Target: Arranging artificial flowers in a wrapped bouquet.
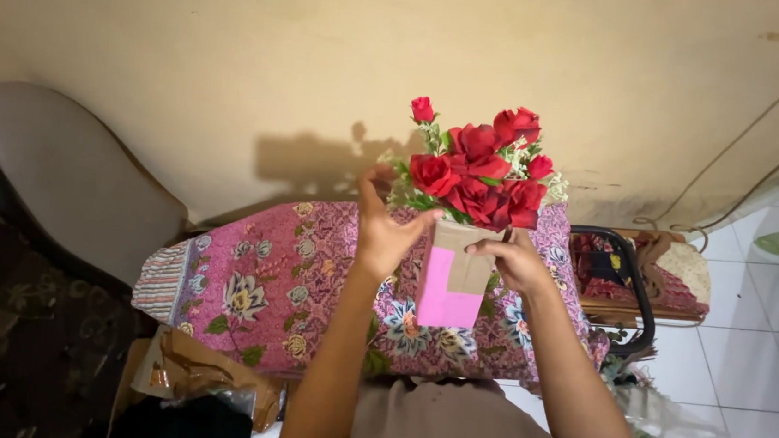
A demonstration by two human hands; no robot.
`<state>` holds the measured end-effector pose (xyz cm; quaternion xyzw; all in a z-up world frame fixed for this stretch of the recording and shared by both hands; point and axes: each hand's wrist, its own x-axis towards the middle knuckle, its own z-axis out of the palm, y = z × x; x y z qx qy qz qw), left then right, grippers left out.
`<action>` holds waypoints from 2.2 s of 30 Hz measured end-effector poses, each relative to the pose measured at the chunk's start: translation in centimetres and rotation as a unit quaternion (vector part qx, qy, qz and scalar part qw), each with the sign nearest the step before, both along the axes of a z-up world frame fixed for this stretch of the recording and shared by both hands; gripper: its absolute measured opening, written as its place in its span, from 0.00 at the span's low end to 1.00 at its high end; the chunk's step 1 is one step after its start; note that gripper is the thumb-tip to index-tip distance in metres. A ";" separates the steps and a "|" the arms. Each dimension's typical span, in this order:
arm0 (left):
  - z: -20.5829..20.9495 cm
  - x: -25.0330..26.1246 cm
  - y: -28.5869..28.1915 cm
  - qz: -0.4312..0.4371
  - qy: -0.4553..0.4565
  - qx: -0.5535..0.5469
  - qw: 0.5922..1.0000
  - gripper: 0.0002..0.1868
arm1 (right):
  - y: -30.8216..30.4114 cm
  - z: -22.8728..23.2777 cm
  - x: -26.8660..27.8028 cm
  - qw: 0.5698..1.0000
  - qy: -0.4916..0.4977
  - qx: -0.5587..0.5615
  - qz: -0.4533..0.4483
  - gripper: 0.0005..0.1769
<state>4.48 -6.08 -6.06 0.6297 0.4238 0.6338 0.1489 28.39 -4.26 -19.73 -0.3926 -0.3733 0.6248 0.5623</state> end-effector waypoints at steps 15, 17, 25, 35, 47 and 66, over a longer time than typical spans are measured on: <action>-3.7 2.9 0.0 -0.136 -0.309 -0.187 0.923 0.43 | 0.6 0.1 -0.7 1.000 0.002 -0.006 0.029 0.28; -5.6 3.1 0.4 -0.128 -0.327 -0.169 0.921 0.44 | 0.5 -0.3 -0.9 1.000 -0.002 -0.003 0.017 0.26; -10.9 3.2 0.7 -0.148 -0.429 -0.179 0.873 0.39 | 1.8 -3.3 -1.4 0.999 0.035 -0.018 -0.001 0.26; -5.9 4.7 0.9 0.080 -0.365 -0.300 0.878 0.56 | 2.1 -0.8 -2.5 1.000 0.003 -0.014 -0.003 0.25; -11.5 3.5 0.4 0.016 -0.356 -0.177 0.917 0.41 | 0.1 1.3 -4.2 0.998 0.004 -0.059 0.006 0.18; -12.9 -14.9 -5.9 -0.273 -0.158 -0.389 0.865 0.58 | -4.1 0.6 -16.1 0.992 -0.078 -0.091 0.033 0.30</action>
